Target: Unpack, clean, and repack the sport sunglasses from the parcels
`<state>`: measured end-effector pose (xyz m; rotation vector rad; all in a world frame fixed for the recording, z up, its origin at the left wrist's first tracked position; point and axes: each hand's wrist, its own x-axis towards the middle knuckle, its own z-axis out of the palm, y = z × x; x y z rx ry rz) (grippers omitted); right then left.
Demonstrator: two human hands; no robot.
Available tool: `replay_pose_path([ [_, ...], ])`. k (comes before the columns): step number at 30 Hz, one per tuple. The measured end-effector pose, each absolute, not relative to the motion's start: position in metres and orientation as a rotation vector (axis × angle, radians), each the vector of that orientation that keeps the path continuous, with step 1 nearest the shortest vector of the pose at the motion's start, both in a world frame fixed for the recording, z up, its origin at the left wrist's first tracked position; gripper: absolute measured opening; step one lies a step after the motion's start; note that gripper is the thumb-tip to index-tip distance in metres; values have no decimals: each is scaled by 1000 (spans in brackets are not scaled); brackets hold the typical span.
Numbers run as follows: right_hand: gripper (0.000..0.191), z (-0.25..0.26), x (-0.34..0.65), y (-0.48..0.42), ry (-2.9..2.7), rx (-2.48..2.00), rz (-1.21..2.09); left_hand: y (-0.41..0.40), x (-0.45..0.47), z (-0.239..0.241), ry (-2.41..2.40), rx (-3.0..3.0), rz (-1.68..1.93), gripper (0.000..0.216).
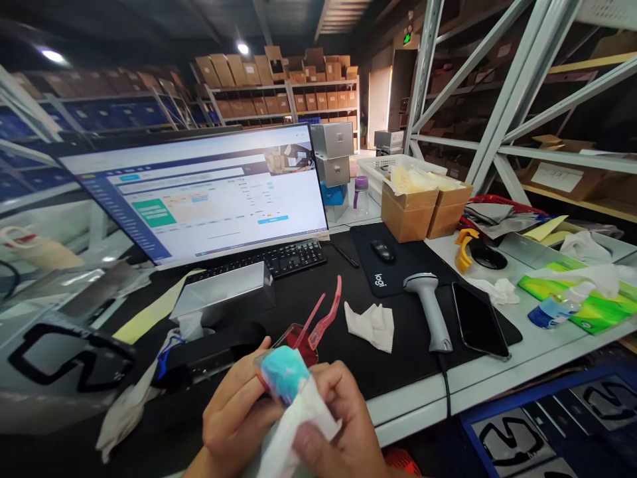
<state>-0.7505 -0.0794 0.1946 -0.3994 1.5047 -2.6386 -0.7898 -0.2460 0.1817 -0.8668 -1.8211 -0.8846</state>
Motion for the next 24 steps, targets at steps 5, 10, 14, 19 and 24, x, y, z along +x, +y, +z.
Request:
replay_pose_path([
  [5, 43, 193, -760, -87, 1968, -324, -2713, -248, -790, 182, -1871, -960, -682, 18],
  [10, 62, 204, -778, -77, 1566, 39, -2770, -248, -791, 183, -1808, -1018, -521, 13],
  [14, 61, 225, -792, -67, 1137, 280, -2730, -249, -792, 194, -1839, -1072, -398, 19],
  [19, 49, 231, -807, -70, 1034, 359, -2814, -250, -795, 188, -1894, -927, -619, 21],
  [24, 42, 211, -818, -48, 1378, 255, -2921, -250, -792, 187, -1969, -525, -843, 23],
])
